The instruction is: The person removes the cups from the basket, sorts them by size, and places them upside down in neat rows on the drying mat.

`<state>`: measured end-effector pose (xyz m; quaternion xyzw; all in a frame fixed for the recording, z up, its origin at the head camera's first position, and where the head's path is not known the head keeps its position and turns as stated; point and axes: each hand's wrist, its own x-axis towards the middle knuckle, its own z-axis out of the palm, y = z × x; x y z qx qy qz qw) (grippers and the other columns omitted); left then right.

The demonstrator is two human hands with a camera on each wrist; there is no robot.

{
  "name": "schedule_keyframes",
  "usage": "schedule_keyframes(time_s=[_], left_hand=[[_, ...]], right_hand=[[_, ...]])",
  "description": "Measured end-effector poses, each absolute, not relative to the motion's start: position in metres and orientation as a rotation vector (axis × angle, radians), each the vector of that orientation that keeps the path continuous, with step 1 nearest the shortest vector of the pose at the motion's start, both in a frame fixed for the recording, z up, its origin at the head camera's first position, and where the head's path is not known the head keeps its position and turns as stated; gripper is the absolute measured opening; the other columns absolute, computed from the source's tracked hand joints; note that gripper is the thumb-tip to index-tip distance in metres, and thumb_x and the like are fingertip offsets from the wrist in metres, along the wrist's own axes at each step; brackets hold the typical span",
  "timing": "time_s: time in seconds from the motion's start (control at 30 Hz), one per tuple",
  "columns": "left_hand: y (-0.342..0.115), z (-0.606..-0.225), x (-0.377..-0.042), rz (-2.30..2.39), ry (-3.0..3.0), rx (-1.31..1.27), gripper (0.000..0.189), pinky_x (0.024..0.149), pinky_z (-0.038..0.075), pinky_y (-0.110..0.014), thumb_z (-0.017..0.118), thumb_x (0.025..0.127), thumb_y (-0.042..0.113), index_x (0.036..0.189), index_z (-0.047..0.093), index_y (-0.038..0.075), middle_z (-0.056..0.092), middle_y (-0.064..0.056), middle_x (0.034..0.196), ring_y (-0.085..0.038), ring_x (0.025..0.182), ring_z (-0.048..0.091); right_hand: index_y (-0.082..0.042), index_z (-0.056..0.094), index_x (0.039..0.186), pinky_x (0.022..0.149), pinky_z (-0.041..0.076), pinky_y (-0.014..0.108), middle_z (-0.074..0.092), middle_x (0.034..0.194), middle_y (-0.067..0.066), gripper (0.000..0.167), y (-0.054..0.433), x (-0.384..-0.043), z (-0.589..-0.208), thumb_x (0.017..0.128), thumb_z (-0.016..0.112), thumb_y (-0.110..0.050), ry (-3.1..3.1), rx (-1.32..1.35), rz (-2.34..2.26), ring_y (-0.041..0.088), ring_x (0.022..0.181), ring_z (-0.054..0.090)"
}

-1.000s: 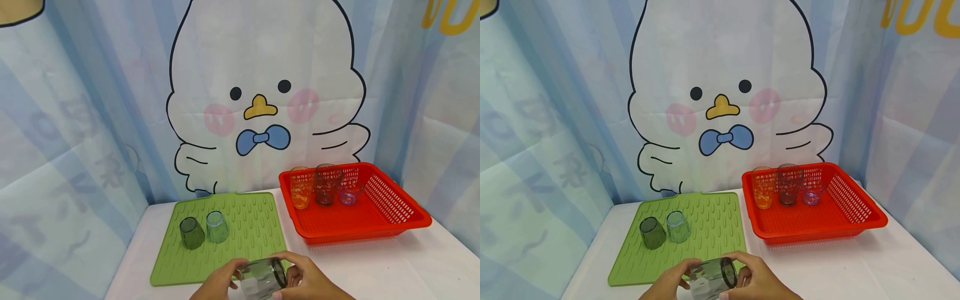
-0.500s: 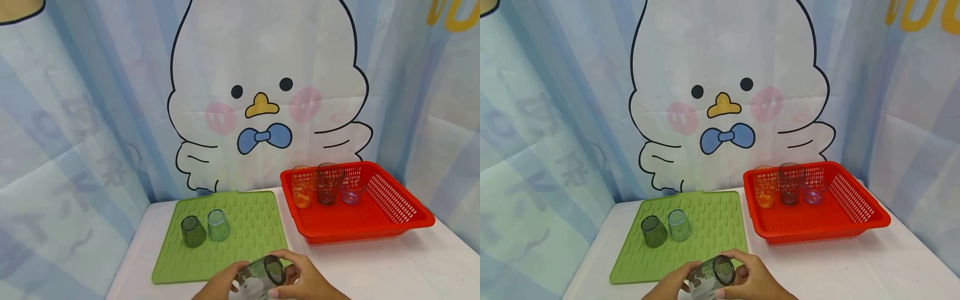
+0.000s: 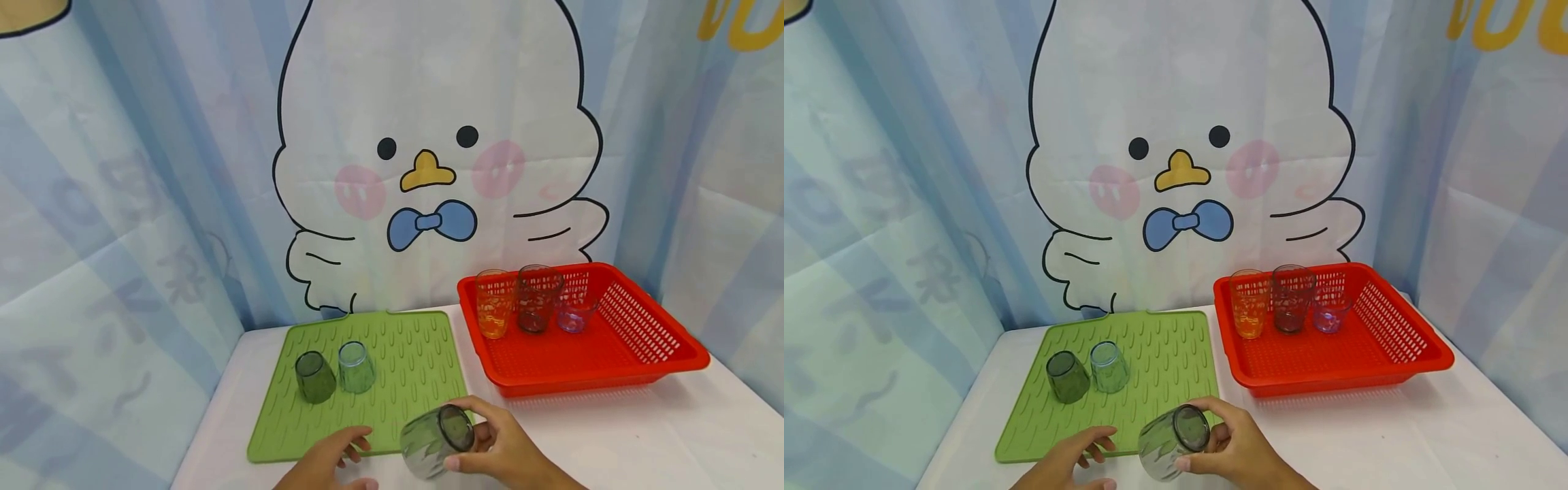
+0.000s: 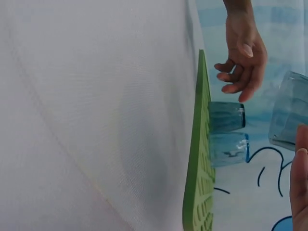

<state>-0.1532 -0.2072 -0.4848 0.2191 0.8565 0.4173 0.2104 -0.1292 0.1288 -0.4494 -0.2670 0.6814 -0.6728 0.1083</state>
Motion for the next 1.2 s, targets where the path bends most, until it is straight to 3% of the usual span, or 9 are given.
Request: schedule_keyframes(time_s=[0.2,0.47,0.67,1.2], left_hand=[[-0.226,-0.466,-0.146,1.12,2.447,0.571,0.055,0.075,0.05,-0.027,0.072,0.094,0.03,0.138,0.054,0.003,0.063,-0.002,0.118,-0.007,0.093,0.059],[-0.259,-0.462,-0.154,1.042,2.513,0.543,0.047,0.075,0.052,-0.032,0.071,0.094,0.035,0.129,0.061,0.005,0.064,-0.004,0.115,-0.015,0.093,0.061],[-0.286,-0.459,-0.162,0.945,2.608,0.587,0.044,0.073,0.053,-0.029,0.07,0.095,0.035,0.123,0.063,0.002,0.066,-0.006,0.114,-0.014,0.089,0.062],[-0.33,-0.465,-0.184,0.876,2.718,0.688,0.052,0.079,0.054,-0.031,0.077,0.089,0.031,0.122,0.061,-0.005,0.064,-0.015,0.117,-0.021,0.094,0.064]], right_hand=[[-0.003,0.055,0.132,0.055,0.052,0.022,0.07,0.08,-0.005,0.053,0.131,-0.132,-0.45,0.085,0.079,-0.005,2.082,-0.751,-1.955,0.002,0.059,0.059],[-0.001,0.055,0.131,0.051,0.049,0.021,0.068,0.077,-0.006,0.052,0.132,-0.137,-0.449,0.085,0.079,-0.006,2.14,-0.754,-1.931,0.0,0.057,0.055],[-0.006,0.058,0.128,0.048,0.044,0.019,0.064,0.072,-0.008,0.051,0.133,-0.143,-0.45,0.083,0.082,-0.011,2.255,-0.737,-1.874,-0.001,0.055,0.05],[-0.005,0.06,0.131,0.045,0.041,0.02,0.055,0.061,-0.005,0.056,0.12,-0.16,-0.443,0.081,0.084,-0.016,2.318,-0.66,-1.872,0.0,0.052,0.048]])
